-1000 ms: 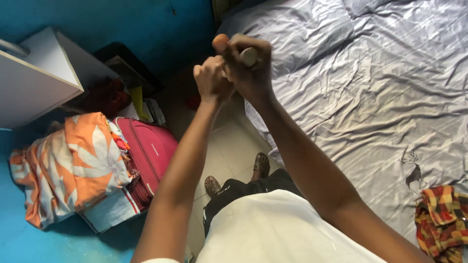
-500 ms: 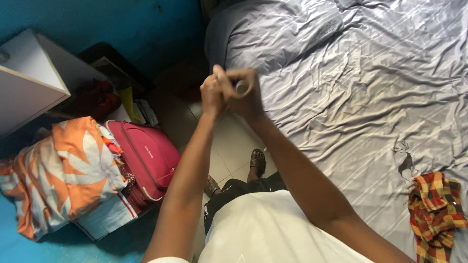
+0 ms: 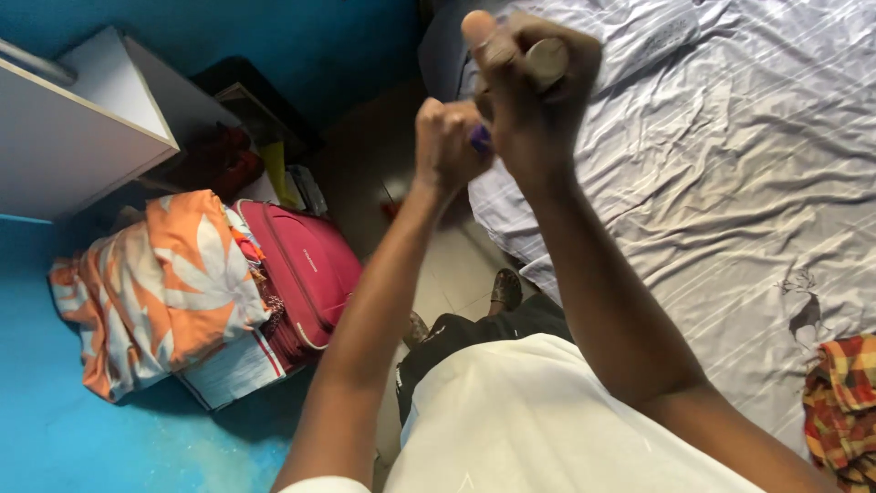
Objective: The person assembles a broom handle by repeatedly twisting and screwing the pole sections together by hand.
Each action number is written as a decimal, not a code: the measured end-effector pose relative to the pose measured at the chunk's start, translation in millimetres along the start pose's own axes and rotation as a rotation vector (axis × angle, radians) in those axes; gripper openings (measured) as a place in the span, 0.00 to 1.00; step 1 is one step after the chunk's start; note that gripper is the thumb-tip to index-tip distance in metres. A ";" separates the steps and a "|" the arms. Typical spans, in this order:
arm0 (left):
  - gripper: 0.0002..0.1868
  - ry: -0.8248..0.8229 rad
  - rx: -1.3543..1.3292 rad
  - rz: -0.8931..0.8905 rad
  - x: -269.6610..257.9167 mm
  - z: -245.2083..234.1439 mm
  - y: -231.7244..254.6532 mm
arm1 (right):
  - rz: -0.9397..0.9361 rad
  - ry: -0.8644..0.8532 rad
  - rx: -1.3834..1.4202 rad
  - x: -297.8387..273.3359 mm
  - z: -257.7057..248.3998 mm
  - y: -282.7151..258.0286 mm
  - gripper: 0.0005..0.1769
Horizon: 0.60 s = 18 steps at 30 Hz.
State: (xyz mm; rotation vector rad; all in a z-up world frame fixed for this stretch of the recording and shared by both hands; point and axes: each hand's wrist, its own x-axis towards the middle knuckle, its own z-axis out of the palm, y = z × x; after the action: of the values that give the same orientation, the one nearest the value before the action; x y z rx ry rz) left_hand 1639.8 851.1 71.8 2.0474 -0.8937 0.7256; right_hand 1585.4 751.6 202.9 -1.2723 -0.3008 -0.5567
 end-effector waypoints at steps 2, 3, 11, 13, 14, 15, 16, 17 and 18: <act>0.12 -0.053 0.112 -0.068 -7.8 3.9 -17.0 | -0.080 -0.073 -0.030 -1.7 -6.4 23.2 0.11; 0.13 -0.078 0.170 -0.097 -13.2 6.7 -31.5 | -0.182 -0.175 -0.070 -3.4 -8.8 37.8 0.16; 0.17 -0.526 -0.034 -0.698 -96.7 62.7 -107.6 | 0.002 -0.221 -0.499 -72.0 -33.1 108.6 0.21; 0.15 -0.331 -0.073 -0.707 -102.8 68.7 -102.3 | 0.015 -0.194 -0.528 -67.1 -31.8 106.0 0.22; 0.15 -0.233 -0.092 -0.711 -100.9 68.6 -95.5 | -0.002 -0.184 -0.525 -58.1 -29.7 101.5 0.23; 0.14 -0.205 -0.046 -0.570 -93.1 64.5 -90.1 | -0.019 -0.175 -0.519 -46.8 -26.1 94.4 0.23; 0.14 -0.177 0.000 -0.429 -81.0 57.8 -84.8 | -0.023 -0.186 -0.483 -31.9 -23.5 84.9 0.23; 0.14 -0.147 0.048 -0.291 -68.9 49.9 -76.6 | -0.027 -0.202 -0.444 -18.2 -21.8 72.4 0.23; 0.13 -0.152 0.035 -0.285 -57.3 43.5 -64.4 | 0.005 -0.226 -0.453 -8.3 -22.4 56.5 0.25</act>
State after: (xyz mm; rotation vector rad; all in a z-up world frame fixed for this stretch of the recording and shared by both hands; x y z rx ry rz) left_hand 1664.6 864.5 -20.6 2.2253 -0.6550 0.4381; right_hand 1607.5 742.6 146.3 -1.7804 -0.3723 -0.4924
